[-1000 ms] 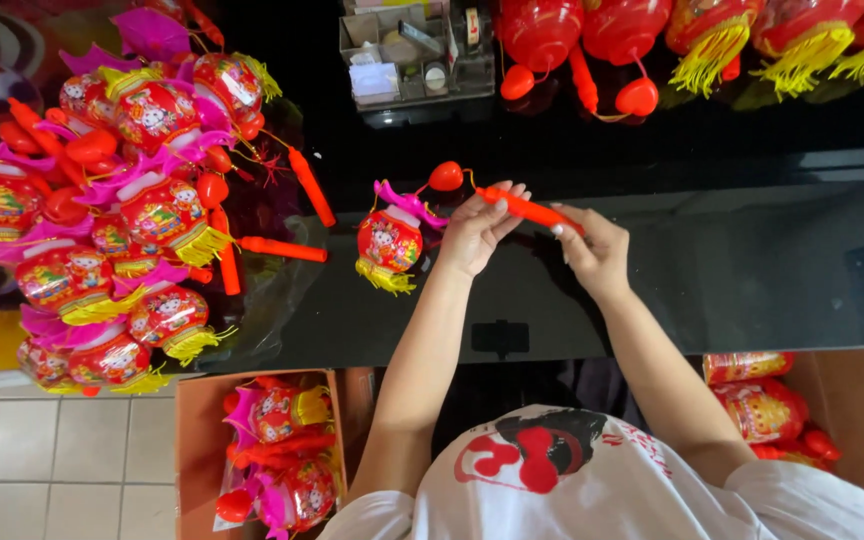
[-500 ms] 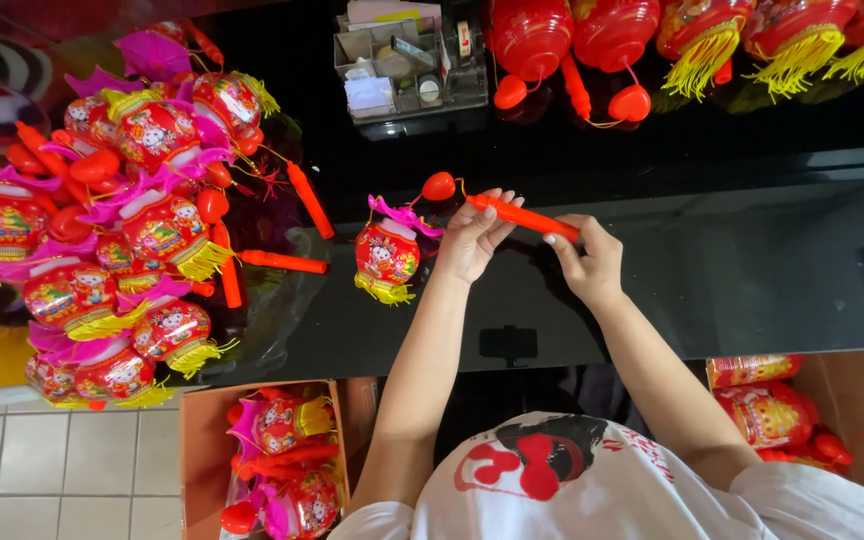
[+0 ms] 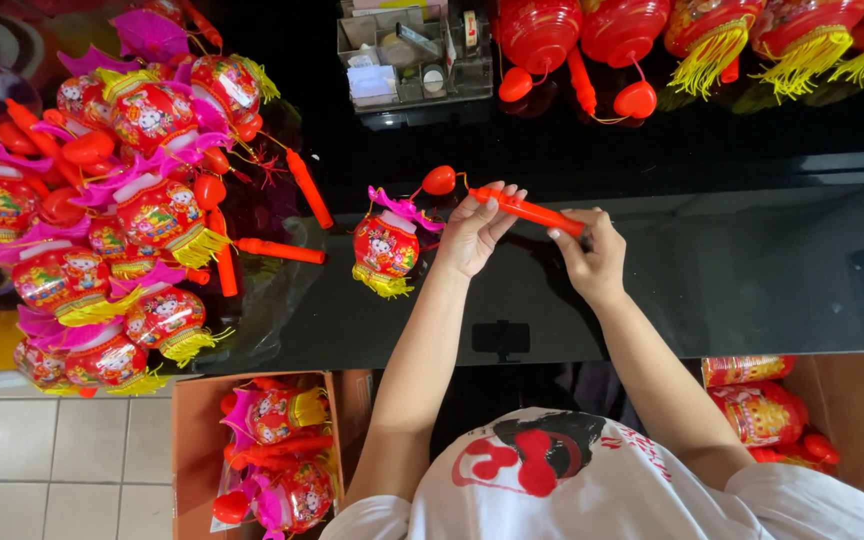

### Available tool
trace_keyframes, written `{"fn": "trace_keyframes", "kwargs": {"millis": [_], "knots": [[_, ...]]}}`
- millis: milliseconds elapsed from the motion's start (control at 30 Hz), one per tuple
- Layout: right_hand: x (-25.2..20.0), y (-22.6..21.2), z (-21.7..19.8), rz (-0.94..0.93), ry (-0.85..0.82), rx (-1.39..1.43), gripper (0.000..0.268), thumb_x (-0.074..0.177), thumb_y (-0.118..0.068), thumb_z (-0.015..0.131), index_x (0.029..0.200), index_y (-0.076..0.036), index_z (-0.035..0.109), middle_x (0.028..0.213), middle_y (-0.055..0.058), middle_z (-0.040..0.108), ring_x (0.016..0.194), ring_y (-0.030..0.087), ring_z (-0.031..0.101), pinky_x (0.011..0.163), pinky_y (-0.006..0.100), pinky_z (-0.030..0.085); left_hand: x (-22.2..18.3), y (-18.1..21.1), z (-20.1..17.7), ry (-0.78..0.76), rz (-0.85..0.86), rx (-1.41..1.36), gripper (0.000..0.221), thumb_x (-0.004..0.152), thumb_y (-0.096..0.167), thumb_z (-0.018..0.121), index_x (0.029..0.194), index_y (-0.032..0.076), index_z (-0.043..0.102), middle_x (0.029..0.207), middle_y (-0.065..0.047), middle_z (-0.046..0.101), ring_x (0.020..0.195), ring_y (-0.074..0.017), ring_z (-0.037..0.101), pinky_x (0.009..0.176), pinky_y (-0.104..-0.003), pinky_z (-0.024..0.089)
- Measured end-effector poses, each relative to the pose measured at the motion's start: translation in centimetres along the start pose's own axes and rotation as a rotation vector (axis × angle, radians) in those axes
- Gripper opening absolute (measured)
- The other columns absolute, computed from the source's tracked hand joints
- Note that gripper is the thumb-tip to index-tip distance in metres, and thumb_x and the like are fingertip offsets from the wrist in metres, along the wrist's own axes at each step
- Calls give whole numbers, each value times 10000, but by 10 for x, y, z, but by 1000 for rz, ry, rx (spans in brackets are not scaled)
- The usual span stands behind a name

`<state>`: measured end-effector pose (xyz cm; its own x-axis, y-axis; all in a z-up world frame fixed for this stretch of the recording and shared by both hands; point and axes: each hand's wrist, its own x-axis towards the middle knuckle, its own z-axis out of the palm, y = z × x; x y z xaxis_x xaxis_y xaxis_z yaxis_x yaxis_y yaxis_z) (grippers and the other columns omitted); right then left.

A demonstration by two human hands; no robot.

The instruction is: Assembling small decorative Chinese lanterns by inserting batteries into handles and attaching them to the lantern bodies.

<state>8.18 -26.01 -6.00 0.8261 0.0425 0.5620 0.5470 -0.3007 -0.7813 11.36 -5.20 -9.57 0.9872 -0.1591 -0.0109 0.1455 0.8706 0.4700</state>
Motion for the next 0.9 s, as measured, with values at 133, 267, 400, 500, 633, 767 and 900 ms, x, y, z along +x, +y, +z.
{"fn": "trace_keyframes", "kwargs": {"millis": [133, 267, 400, 500, 633, 767, 900], "knots": [[4, -10, -2, 49, -35, 141, 241, 974, -143, 745, 1143, 14, 676, 796, 123, 691, 668, 215, 648, 597, 305, 488, 0, -1, -6, -12, -18, -6, 325, 977, 51, 728, 1298, 38, 682, 1293, -242, 678, 1224, -402, 634, 1023, -481, 580], [4, 0, -1, 109, -81, 141, 125, 1010, -127, 681, 1023, -19, 741, 572, 36, 665, 458, 127, 596, 462, 247, 452, -2, -1, -1, -22, -35, 15, 323, 967, 34, 736, 1286, 33, 688, 1285, -251, 678, 1216, -407, 634, 1011, -486, 582], [7, -15, 1, -5, -26, 67, 174, 1006, -121, 719, 1111, 15, 739, 720, 133, 718, 590, 214, 671, 541, 302, 507, -1, -1, 2, -10, -28, -3, 318, 979, 61, 734, 1292, 35, 684, 1296, -257, 669, 1221, -413, 630, 1013, -496, 581], [8, -17, 1, -119, 20, 56, 220, 935, -28, 797, 1139, 39, 748, 902, 171, 723, 765, 312, 722, 652, 371, 550, -2, 0, 0, -1, -32, -28, 317, 981, 66, 735, 1291, 31, 683, 1298, -265, 665, 1218, -420, 630, 1009, -499, 583], [2, -1, -2, 43, -68, 147, 228, 1020, -280, 704, 1058, -55, 702, 667, 43, 687, 614, 154, 647, 622, 309, 512, -2, 0, -3, 5, -33, -23, 316, 975, 64, 738, 1286, 34, 688, 1297, -261, 667, 1222, -416, 630, 1005, -499, 587], [-1, -4, -1, 83, -62, 105, 182, 1035, -186, 706, 948, -26, 718, 540, 24, 642, 475, 161, 617, 521, 274, 490, -4, 3, 4, 13, -16, 4, 313, 972, 64, 746, 1279, 38, 694, 1296, -261, 668, 1224, -415, 629, 1019, -511, 573], [8, -21, 0, -24, -20, 21, 180, 988, -102, 756, 1109, 28, 732, 654, 111, 697, 601, 224, 694, 578, 325, 536, -4, 5, 11, 23, -4, -3, 308, 983, 73, 735, 1286, 40, 689, 1303, -262, 664, 1232, -419, 624, 1028, -515, 567]]}}
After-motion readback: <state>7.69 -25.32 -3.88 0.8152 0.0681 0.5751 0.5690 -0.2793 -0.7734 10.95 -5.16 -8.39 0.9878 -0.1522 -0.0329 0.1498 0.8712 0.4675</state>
